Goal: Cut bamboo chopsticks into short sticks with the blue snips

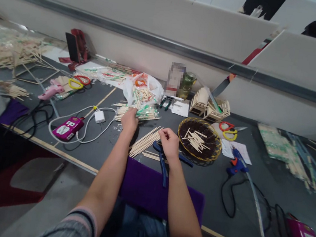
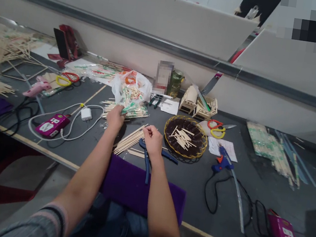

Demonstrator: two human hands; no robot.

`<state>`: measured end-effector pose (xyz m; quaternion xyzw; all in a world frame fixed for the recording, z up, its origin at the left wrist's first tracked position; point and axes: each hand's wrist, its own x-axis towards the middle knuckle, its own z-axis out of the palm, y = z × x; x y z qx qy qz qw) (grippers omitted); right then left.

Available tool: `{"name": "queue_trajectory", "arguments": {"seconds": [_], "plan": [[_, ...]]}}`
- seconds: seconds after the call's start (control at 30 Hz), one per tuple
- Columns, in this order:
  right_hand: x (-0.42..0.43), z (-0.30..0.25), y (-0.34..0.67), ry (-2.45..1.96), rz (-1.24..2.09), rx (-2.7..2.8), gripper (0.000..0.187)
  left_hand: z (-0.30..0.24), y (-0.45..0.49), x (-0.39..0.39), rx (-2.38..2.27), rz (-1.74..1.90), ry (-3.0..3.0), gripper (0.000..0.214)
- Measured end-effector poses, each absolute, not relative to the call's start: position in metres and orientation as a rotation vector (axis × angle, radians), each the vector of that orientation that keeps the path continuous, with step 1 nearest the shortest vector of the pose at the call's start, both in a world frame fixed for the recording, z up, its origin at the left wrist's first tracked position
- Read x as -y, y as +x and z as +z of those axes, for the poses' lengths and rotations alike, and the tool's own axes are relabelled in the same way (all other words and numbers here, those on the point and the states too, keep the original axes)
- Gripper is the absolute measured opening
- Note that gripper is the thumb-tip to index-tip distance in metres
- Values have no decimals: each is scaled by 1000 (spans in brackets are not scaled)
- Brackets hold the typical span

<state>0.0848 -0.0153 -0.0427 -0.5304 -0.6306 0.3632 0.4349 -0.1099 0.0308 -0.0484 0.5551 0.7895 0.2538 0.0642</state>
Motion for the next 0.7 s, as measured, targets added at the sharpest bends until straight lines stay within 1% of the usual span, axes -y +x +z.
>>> {"name": "queue_trajectory", "arguments": {"seconds": [0.13,0.2,0.27,0.33,0.43,0.7], "plan": [[16,-39,85,-1325,898,1559,29,-38,-107,-25,-2212,1225,1495,17],[16,-39,85,-1329,893,1569,28,-31,-105,-22,-1950,1483,1380,15],[16,-39,85,-1333,879,1580,29,-26,-102,-19,-1649,1640,1239,19],[16,-40,85,-1338,867,1590,29,-22,-100,-17,-1417,1712,1081,26],[16,-42,85,-1350,865,1604,29,-23,-98,-18,-1247,1753,914,33],[17,-45,84,-1323,850,1628,28,-43,-96,-25,-1291,1660,849,28]]}}
